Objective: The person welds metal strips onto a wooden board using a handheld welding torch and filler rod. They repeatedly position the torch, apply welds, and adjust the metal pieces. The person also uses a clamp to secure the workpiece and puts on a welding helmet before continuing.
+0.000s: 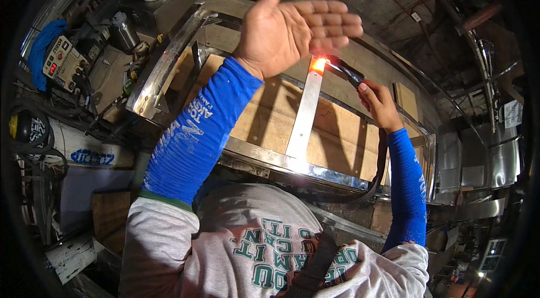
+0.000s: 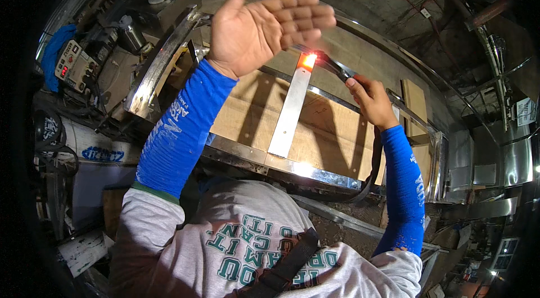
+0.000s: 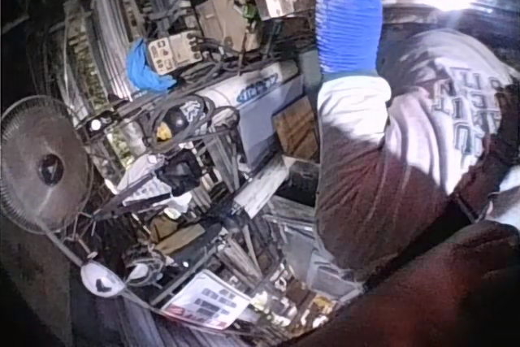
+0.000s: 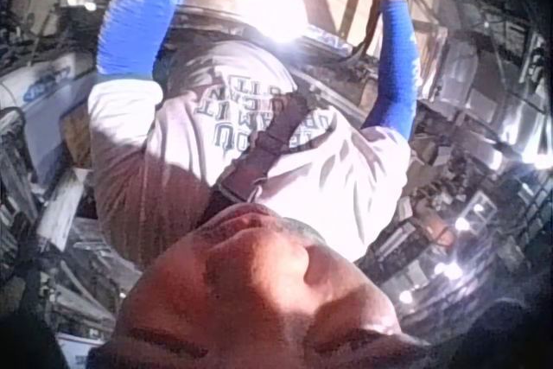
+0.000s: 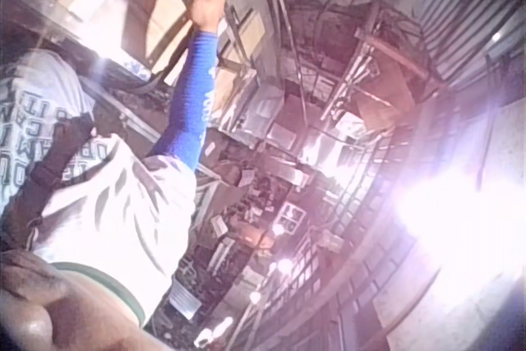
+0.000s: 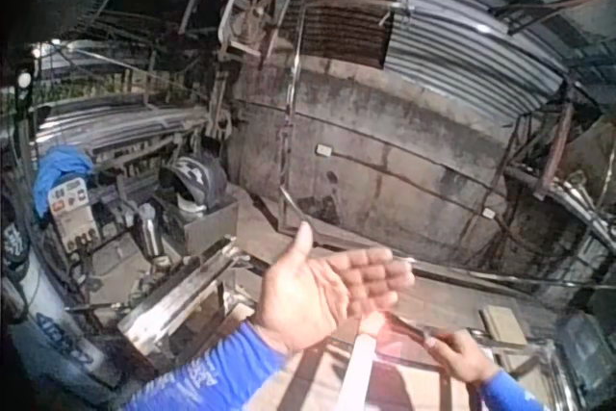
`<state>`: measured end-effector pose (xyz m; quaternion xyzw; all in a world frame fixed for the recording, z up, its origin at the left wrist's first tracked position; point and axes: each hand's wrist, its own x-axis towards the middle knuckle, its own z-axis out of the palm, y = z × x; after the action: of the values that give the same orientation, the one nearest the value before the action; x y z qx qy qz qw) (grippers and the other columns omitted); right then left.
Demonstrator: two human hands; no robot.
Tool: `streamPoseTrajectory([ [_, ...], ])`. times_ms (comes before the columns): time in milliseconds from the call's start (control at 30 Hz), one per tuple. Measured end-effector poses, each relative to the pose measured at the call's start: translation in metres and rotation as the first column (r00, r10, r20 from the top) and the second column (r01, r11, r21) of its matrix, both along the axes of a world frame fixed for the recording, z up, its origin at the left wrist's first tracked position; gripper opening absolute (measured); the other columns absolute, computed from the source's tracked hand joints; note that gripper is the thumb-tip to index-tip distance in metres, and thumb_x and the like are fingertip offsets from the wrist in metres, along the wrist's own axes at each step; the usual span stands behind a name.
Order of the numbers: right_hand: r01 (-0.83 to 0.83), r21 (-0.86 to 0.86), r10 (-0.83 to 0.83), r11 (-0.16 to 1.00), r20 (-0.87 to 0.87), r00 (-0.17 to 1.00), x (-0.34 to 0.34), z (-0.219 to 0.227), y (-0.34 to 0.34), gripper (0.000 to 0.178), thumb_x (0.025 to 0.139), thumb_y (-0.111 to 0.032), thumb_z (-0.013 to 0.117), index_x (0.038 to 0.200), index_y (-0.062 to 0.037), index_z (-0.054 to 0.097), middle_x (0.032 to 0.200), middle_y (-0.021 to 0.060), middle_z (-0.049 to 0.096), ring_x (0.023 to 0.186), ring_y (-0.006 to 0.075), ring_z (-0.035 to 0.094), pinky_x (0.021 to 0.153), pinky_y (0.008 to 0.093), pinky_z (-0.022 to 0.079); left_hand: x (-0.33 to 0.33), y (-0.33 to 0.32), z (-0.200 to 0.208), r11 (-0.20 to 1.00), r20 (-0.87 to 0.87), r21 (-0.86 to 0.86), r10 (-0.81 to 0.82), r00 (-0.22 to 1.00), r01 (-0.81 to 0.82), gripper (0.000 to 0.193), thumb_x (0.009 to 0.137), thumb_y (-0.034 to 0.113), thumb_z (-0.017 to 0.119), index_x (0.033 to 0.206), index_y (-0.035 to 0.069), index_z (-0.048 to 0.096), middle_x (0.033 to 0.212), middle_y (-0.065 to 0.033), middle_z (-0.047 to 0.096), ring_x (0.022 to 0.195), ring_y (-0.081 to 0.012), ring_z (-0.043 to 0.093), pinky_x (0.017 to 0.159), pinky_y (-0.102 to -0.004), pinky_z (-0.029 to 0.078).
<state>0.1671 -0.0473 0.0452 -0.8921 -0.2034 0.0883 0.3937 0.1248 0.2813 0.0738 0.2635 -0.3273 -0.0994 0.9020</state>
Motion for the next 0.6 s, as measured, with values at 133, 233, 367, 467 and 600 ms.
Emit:
streamPoseTrajectory([
  [133,-0.025,-0.046,0.025,0.999,-0.007,1.000,0.005,0.002,0.000,0.049,0.106,-0.044,0.059,0.085,0.0001,0.061,0.067,-0.0016,0.047,0.064,0.0104,0.041,0.057,0.0318,0.034,-0.004,0.007,0.006,0.996,-0.030,-0.007,0.092,0.995,-0.092,0.109,0.101,0.077,0.004,0.149,-0.014,0.042,0.150,-0.0374,0.047,0.145,-0.0480,0.045,0.122,-0.0519,0.039],
  [233,-0.051,-0.138,0.052,0.989,0.001,0.999,0.007,0.000,-0.001,0.051,0.107,-0.045,0.057,0.084,0.0001,0.061,0.065,0.0000,0.046,0.063,0.0116,0.040,0.057,0.0332,0.034,-0.002,0.006,0.003,0.998,-0.003,0.002,0.063,0.998,-0.063,0.110,0.101,0.077,0.005,0.149,-0.014,0.043,0.149,-0.0372,0.048,0.144,-0.0479,0.046,0.122,-0.0515,0.040],
  [367,-0.038,-0.187,0.044,0.982,0.029,0.999,0.005,0.000,0.002,0.054,0.107,-0.047,0.056,0.082,0.0006,0.060,0.063,0.0020,0.046,0.062,0.0131,0.040,0.057,0.0346,0.034,-0.001,0.004,0.001,0.997,-0.004,0.018,0.073,0.997,-0.073,0.110,0.101,0.078,0.006,0.148,-0.014,0.045,0.148,-0.0372,0.050,0.142,-0.0472,0.048,0.121,-0.0512,0.041],
  [467,-0.034,-0.195,0.036,0.980,0.004,0.999,0.008,-0.001,-0.002,0.056,0.106,-0.048,0.056,0.081,0.0011,0.059,0.065,0.0023,0.048,0.063,0.0132,0.041,0.057,0.0345,0.034,-0.001,0.004,0.000,0.998,0.025,0.052,0.040,0.999,-0.041,0.111,0.101,0.078,0.006,0.147,-0.014,0.046,0.146,-0.0373,0.052,0.140,-0.0474,0.051,0.119,-0.0509,0.043],
  [600,-0.027,-0.155,0.024,0.988,-0.024,0.999,0.006,0.000,0.001,0.052,0.107,-0.044,0.056,0.081,0.0010,0.059,0.067,0.0012,0.050,0.065,0.0124,0.042,0.058,0.0338,0.035,-0.001,0.003,-0.002,0.961,0.065,0.185,-0.222,0.973,0.206,0.112,0.100,0.079,0.006,0.147,-0.015,0.046,0.145,-0.0382,0.053,0.138,-0.0478,0.053,0.117,-0.0504,0.045],
])
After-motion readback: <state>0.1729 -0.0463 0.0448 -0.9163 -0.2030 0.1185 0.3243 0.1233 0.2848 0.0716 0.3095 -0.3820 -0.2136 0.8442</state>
